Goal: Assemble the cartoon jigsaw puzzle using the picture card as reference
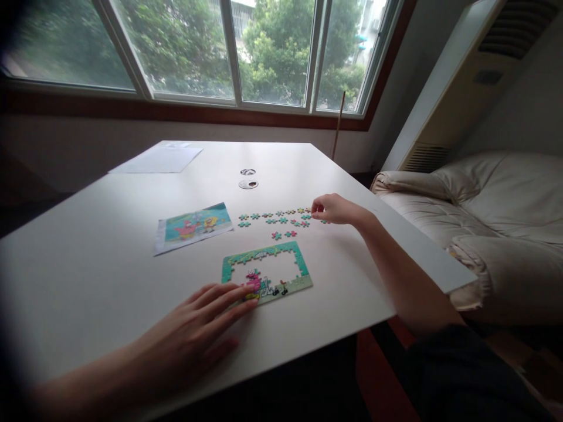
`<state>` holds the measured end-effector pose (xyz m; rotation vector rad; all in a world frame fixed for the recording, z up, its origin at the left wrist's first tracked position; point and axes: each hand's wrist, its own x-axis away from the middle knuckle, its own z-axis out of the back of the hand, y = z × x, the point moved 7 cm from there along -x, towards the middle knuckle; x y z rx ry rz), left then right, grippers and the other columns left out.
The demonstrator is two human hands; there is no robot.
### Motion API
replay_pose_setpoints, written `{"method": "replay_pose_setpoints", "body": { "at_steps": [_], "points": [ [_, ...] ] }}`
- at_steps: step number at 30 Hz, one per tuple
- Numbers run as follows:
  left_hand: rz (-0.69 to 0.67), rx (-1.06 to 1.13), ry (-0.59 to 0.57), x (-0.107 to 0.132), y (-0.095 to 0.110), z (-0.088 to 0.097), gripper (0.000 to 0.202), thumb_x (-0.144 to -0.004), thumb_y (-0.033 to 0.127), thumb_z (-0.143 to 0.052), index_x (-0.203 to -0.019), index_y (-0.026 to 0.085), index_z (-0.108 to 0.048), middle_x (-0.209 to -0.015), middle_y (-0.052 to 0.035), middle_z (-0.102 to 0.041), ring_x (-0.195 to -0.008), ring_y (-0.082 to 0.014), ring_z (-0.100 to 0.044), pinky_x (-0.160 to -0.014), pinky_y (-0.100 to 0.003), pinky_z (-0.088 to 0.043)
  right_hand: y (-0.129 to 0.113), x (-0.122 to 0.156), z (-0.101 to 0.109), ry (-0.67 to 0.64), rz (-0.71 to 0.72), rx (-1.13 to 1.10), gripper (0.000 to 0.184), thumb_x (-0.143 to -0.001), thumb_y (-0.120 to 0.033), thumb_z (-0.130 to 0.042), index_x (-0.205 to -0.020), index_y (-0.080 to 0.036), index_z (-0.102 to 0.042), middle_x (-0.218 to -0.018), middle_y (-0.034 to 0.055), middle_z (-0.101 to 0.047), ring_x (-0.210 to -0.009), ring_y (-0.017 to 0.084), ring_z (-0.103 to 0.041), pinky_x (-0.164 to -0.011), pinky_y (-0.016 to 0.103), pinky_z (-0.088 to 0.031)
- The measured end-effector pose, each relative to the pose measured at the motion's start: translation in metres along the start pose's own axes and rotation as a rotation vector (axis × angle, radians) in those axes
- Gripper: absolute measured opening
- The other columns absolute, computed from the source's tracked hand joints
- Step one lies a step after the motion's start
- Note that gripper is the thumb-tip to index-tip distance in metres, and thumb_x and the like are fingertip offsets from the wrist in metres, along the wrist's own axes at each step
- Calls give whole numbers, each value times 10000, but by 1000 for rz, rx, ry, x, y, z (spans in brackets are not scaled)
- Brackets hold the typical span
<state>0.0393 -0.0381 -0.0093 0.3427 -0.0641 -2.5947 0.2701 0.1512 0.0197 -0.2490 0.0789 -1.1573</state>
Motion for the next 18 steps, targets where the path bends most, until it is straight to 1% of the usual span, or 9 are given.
{"method": "replay_pose_setpoints", "body": {
  "at_steps": [2,5,8,11,14,18],
  "points": [
    [-9,-9,2,0,0,0,384,-882,226,-446,-1263,180,-467,-1334,-106,-489,-1156,-268,-490,-940,-425,-420,8,-4,1,22,-23,-9,234,-767,-328,-550,-885,-163,-666,-802,49,-660,-660,130,-571,-603,230,-398],
    [-23,-39,11,-1,2,1,368,-882,231,-448,-1242,166,-489,-1316,-100,-511,-1123,-268,-521,-925,-420,-429,10,-13,-3,33,-21,-36,234,-768,-316,-549,-900,-167,-671,-814,44,-663,-664,125,-572,-604,222,-403],
    [-44,-98,2,-4,7,1,351,-895,241,-436,-1226,149,-506,-1294,-111,-531,-1088,-275,-545,-898,-417,-443,0,-29,-10,32,32,-52,226,-762,-290,-559,-906,-162,-678,-836,46,-662,-681,119,-563,-620,222,-400],
    [-62,-161,-23,-8,12,0,335,-910,231,-401,-1206,130,-523,-1267,-149,-543,-1048,-283,-568,-853,-413,-463,-14,-46,-18,18,110,-69,234,-762,-287,-569,-926,-158,-675,-859,48,-662,-683,113,-553,-631,227,-395],
    [-75,-208,-25,-14,17,-1,341,-922,193,-339,-1185,104,-536,-1220,-188,-564,-1022,-294,-577,-801,-415,-479,-25,-61,-22,-2,148,-94,275,-762,-334,-584,-953,-153,-665,-881,55,-663,-683,110,-549,-631,232,-390],
    [-65,-252,-3,-20,22,-5,376,-924,168,-290,-1193,69,-533,-1157,-210,-595,-994,-306,-589,-761,-421,-488,-37,-77,-24,-62,165,-95,336,-722,-408,-634,-943,-156,-662,-928,66,-654,-724,122,-554,-631,234,-390]
  ]
}}
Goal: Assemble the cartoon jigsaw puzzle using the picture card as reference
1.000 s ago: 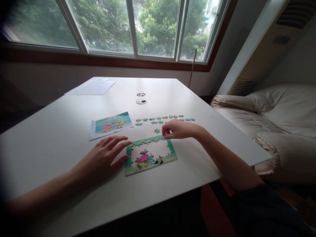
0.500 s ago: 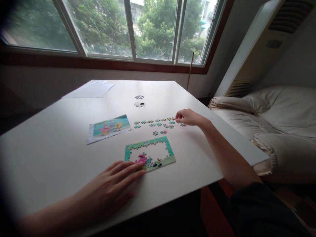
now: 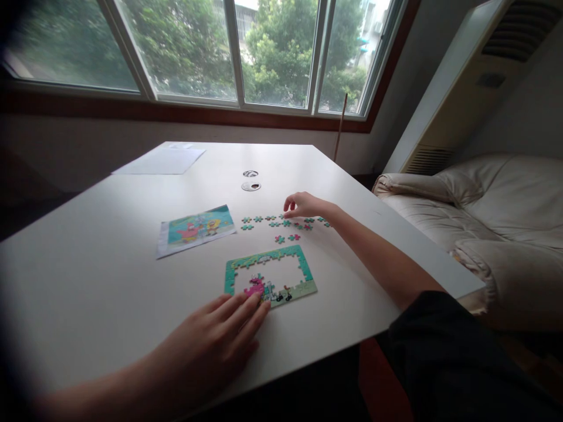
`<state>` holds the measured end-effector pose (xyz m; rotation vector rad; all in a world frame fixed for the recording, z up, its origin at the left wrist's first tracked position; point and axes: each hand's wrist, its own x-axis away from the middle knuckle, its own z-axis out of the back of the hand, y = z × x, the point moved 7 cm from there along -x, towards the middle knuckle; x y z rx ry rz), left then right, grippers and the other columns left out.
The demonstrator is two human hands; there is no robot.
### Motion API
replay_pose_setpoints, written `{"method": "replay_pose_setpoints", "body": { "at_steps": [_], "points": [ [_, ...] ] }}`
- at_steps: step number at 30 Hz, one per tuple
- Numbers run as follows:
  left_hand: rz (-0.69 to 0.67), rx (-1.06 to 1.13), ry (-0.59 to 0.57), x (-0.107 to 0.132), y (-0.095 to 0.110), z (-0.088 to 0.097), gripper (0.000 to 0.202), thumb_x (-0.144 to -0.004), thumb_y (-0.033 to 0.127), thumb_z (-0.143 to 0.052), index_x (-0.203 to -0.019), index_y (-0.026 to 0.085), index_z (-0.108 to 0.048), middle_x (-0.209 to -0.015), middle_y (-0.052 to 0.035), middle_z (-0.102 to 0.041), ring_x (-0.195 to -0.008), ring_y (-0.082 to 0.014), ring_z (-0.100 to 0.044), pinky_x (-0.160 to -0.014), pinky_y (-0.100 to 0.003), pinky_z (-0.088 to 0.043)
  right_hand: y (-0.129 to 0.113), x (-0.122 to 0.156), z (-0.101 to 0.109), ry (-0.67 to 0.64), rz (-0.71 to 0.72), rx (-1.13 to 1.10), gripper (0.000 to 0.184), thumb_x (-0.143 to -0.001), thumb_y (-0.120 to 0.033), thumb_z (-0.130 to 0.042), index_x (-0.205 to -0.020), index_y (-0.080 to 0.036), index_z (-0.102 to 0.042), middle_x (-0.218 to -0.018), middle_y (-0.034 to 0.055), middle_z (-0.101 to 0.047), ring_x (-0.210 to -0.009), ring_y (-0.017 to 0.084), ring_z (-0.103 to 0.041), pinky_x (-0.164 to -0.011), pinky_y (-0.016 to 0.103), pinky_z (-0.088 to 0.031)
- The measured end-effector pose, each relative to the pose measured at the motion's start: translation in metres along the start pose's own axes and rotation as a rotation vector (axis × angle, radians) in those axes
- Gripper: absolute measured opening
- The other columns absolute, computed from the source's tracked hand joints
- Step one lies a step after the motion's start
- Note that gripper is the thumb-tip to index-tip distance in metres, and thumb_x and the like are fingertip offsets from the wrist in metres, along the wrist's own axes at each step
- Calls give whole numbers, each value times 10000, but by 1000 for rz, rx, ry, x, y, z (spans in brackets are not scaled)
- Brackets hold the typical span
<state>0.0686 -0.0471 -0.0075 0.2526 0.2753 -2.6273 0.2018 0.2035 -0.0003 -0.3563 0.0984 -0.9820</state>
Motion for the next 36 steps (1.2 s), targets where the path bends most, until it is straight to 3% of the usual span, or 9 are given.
{"method": "replay_pose_setpoints", "body": {
  "at_steps": [3,7,10,15,21,26,32,36],
  "points": [
    [40,-32,16,-2,0,-2,386,-924,189,-297,-1202,62,-532,-1166,-207,-595,-1005,-312,-587,-755,-425,-489,2,-9,-4,-74,-31,-8,324,-687,-401,-671,-911,-167,-662,-939,64,-643,-714,123,-556,-613,232,-392],
    [128,-40,9,1,-6,-5,391,-893,253,-379,-1204,81,-542,-1208,-186,-579,-1035,-315,-578,-773,-419,-495,13,-15,-13,-187,-139,-94,351,-680,-393,-676,-936,-155,-633,-823,56,-640,-544,86,-504,-512,230,-361],
    [160,-23,-7,2,-9,-6,406,-870,278,-416,-1207,92,-543,-1232,-188,-563,-1051,-320,-568,-778,-429,-499,11,-14,-9,-111,-97,-125,303,-665,-366,-680,-857,-141,-615,-758,37,-622,-567,84,-498,-531,223,-370],
    [179,-7,-22,2,-9,-7,408,-866,283,-423,-1214,102,-534,-1253,-192,-544,-1064,-325,-556,-785,-440,-494,-21,12,-3,74,75,-324,226,-683,-330,-658,-750,-130,-575,-709,25,-607,-633,97,-524,-588,233,-406],
    [190,0,-50,2,-9,-9,422,-867,291,-440,-1242,111,-508,-1268,-188,-531,-1077,-334,-543,-804,-454,-479,-79,59,-31,-84,218,-621,256,-697,-330,-683,-823,-132,-582,-753,33,-642,-677,107,-587,-626,235,-460],
    [214,-10,-70,3,-9,-7,396,-883,270,-433,-1248,130,-501,-1289,-169,-518,-1095,-317,-533,-825,-448,-470,-93,72,-45,-77,164,-549,205,-703,-301,-687,-806,-136,-624,-746,28,-652,-687,109,-588,-618,217,-449],
    [219,-9,-69,3,-10,-8,398,-882,283,-435,-1243,133,-506,-1276,-165,-530,-1092,-319,-531,-819,-451,-472,-96,71,-43,37,152,-354,124,-702,-238,-686,-771,-137,-663,-693,4,-637,-635,89,-543,-587,204,-395],
    [225,-6,-66,4,-9,-9,393,-883,278,-429,-1242,138,-509,-1273,-160,-533,-1094,-313,-530,-829,-445,-469,-99,73,-43,39,171,-305,118,-718,-233,-675,-779,-132,-678,-670,-1,-625,-616,81,-523,-584,200,-380]
  ]
}}
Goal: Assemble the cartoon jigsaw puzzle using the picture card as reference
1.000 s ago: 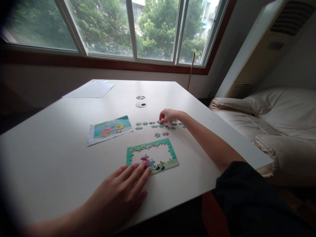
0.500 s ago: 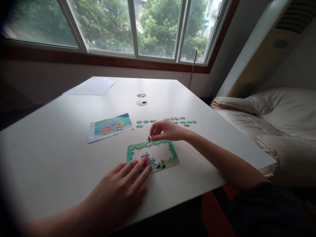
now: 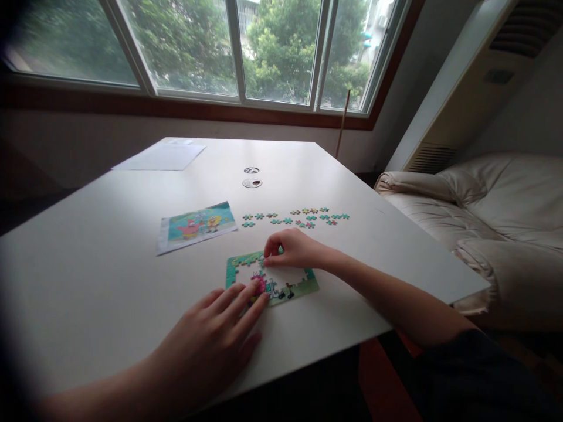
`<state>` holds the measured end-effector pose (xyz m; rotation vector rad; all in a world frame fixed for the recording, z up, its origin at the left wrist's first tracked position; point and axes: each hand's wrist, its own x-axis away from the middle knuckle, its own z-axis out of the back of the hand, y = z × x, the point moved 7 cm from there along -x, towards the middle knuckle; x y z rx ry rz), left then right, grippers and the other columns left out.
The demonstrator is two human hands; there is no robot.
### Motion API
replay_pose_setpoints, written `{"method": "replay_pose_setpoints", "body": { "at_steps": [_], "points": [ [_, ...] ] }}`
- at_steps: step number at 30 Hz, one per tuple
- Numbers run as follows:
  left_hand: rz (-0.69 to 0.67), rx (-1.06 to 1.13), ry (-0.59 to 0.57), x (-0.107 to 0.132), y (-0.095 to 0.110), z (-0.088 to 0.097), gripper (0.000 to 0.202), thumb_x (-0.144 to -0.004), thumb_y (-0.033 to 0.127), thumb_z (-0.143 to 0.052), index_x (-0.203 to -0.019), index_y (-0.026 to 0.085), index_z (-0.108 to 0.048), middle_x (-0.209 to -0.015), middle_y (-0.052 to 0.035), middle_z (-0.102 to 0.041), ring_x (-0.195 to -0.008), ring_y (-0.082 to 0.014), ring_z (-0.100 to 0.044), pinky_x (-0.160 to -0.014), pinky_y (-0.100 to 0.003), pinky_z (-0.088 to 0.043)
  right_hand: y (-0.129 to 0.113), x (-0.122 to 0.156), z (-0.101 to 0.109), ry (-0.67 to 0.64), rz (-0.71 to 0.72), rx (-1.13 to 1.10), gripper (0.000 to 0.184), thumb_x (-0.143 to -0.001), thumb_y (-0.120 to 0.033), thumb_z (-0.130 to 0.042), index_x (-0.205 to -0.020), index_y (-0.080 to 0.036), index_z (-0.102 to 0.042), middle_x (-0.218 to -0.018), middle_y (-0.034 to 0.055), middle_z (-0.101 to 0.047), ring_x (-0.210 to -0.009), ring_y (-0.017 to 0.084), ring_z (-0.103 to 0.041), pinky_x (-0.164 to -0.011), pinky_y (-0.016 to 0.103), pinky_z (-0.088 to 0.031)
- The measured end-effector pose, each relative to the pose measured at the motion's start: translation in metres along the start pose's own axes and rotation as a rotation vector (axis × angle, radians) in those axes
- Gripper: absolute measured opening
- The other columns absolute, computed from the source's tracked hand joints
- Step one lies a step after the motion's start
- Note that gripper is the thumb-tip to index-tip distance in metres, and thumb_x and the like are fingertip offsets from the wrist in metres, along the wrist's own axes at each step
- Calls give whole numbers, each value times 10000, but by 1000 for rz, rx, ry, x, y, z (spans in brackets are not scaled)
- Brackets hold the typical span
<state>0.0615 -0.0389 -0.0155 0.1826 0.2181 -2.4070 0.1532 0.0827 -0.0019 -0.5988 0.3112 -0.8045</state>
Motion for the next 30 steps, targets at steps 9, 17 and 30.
{"method": "replay_pose_setpoints", "body": {
  "at_steps": [9,17,30],
  "points": [
    [-1,6,18,0,0,0,389,-895,300,-422,-1237,138,-512,-1263,-154,-543,-1082,-314,-534,-818,-449,-467,-1,1,0,-58,14,22,133,-736,-254,-663,-804,-142,-684,-710,9,-635,-650,97,-544,-606,211,-389],
    [39,23,0,-5,-13,1,449,-918,432,-395,-1262,158,-480,-1330,-148,-479,-1182,-320,-453,-901,-471,-400,-3,1,-2,-27,86,89,99,-738,-232,-665,-797,-156,-684,-686,-8,-622,-629,88,-533,-596,200,-379],
    [60,205,-90,-15,-30,-7,418,-898,439,-416,-1228,189,-470,-1386,-117,-411,-1233,-320,-378,-970,-492,-338,-6,3,9,29,104,133,95,-787,-211,-599,-800,-154,-674,-743,15,-662,-679,103,-568,-643,211,-400]
  ]
}}
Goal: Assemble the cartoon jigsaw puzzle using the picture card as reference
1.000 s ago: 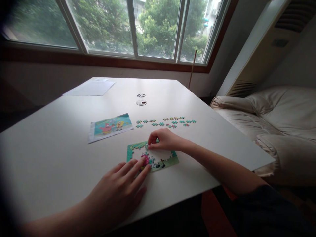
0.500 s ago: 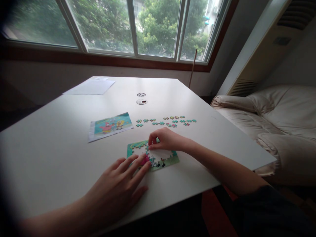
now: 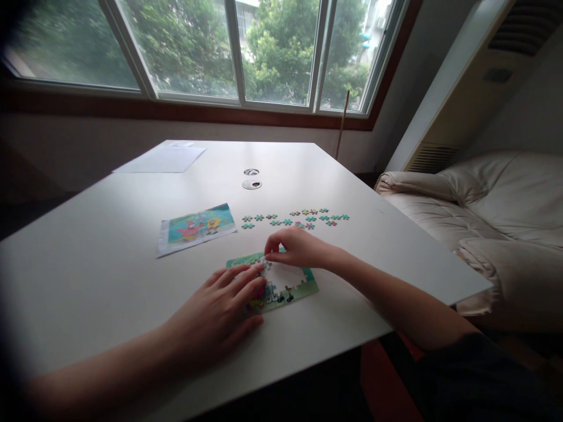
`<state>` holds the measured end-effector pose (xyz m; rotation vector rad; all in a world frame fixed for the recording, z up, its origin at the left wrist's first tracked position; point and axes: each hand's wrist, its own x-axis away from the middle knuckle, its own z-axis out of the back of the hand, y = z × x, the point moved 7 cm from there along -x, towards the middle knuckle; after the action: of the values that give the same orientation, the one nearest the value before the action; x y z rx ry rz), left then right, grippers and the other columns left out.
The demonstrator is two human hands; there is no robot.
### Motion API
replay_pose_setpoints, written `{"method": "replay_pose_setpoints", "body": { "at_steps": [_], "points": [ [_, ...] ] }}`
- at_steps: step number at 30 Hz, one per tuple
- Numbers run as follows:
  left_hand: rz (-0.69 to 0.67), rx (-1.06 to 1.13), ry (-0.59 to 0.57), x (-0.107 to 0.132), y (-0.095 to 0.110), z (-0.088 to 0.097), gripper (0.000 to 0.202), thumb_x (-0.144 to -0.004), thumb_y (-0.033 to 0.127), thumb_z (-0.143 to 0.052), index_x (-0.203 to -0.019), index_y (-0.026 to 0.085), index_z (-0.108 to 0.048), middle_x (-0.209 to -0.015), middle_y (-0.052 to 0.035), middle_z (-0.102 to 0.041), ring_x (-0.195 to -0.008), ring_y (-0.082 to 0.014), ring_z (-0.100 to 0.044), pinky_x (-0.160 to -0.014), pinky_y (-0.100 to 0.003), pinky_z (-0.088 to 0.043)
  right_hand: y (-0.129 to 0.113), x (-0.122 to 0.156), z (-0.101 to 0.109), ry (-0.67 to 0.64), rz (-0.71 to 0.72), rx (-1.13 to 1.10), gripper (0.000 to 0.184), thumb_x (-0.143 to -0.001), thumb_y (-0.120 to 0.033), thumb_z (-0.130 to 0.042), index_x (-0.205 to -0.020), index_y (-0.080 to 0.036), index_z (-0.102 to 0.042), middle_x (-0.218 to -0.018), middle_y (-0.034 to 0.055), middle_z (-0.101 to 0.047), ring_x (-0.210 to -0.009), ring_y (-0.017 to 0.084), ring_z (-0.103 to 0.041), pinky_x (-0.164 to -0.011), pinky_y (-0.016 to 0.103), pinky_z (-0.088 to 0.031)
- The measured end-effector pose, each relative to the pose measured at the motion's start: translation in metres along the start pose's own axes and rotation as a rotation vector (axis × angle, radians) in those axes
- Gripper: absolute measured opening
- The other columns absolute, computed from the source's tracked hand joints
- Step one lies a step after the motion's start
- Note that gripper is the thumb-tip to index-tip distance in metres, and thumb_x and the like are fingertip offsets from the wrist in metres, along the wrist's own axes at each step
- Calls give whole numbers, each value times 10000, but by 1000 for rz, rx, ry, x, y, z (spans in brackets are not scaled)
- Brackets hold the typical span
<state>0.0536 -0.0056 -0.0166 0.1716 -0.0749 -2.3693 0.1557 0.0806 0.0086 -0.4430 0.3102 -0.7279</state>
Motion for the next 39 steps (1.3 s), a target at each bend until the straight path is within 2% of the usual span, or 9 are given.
{"method": "replay_pose_setpoints", "body": {
  "at_steps": [8,12,16,21,25,28,31,35,39],
  "points": [
    [7,2,83,2,0,2,375,-890,373,-451,-1222,202,-485,-1338,-105,-465,-1203,-294,-418,-958,-479,-363,2,-1,-10,-13,23,0,105,-784,-232,-607,-821,-164,-678,-716,4,-642,-657,100,-549,-635,210,-390],
    [-70,-80,222,6,7,8,357,-873,316,-479,-1206,191,-509,-1291,-103,-518,-1175,-278,-457,-948,-445,-378,2,-1,-10,-7,24,-8,96,-780,-227,-612,-819,-166,-675,-702,-1,-630,-638,93,-536,-620,202,-385],
    [-195,-166,395,12,19,14,235,-885,230,-449,-1065,177,-590,-1127,-71,-636,-1055,-249,-554,-886,-400,-406,2,-2,-10,-2,32,-23,100,-774,-230,-622,-817,-157,-674,-695,1,-624,-632,88,-533,-620,200,-388],
    [-190,-157,519,16,21,17,195,-877,225,-466,-1005,182,-607,-1018,-38,-673,-983,-219,-589,-845,-364,-410,8,-2,1,23,23,-27,111,-788,-232,-600,-823,-156,-673,-718,6,-642,-643,83,-538,-633,202,-390],
    [-176,-159,535,16,19,17,193,-870,221,-468,-999,188,-606,-977,-34,-675,-954,-210,-593,-829,-357,-422,37,1,36,153,-87,35,148,-794,-264,-581,-828,-155,-675,-720,12,-645,-608,81,-506,-596,205,-375],
    [-163,-167,528,16,17,15,201,-868,229,-461,-1003,195,-607,-982,-41,-673,-949,-208,-591,-825,-352,-432,76,11,70,274,-215,152,171,-788,-286,-572,-832,-157,-676,-711,15,-643,-601,93,-502,-591,212,-370],
    [-153,-166,548,17,17,15,205,-876,252,-456,-1000,199,-609,-988,-33,-678,-946,-207,-593,-832,-352,-429,122,27,93,305,-370,314,174,-772,-273,-561,-838,-167,-681,-743,23,-657,-607,109,-514,-609,230,-364],
    [-152,-177,567,18,17,14,204,-882,269,-456,-994,205,-613,-990,-18,-681,-937,-200,-599,-828,-346,-423,168,41,99,256,-490,362,207,-772,-293,-535,-866,-182,-682,-819,32,-683,-666,135,-559,-643,243,-375],
    [-153,-188,578,18,17,15,216,-886,271,-443,-988,201,-620,-972,-23,-685,-921,-200,-599,-824,-338,-421,182,42,91,202,-513,344,265,-773,-328,-525,-931,-185,-682,-848,38,-690,-706,151,-585,-653,243,-384]
  ]
}}
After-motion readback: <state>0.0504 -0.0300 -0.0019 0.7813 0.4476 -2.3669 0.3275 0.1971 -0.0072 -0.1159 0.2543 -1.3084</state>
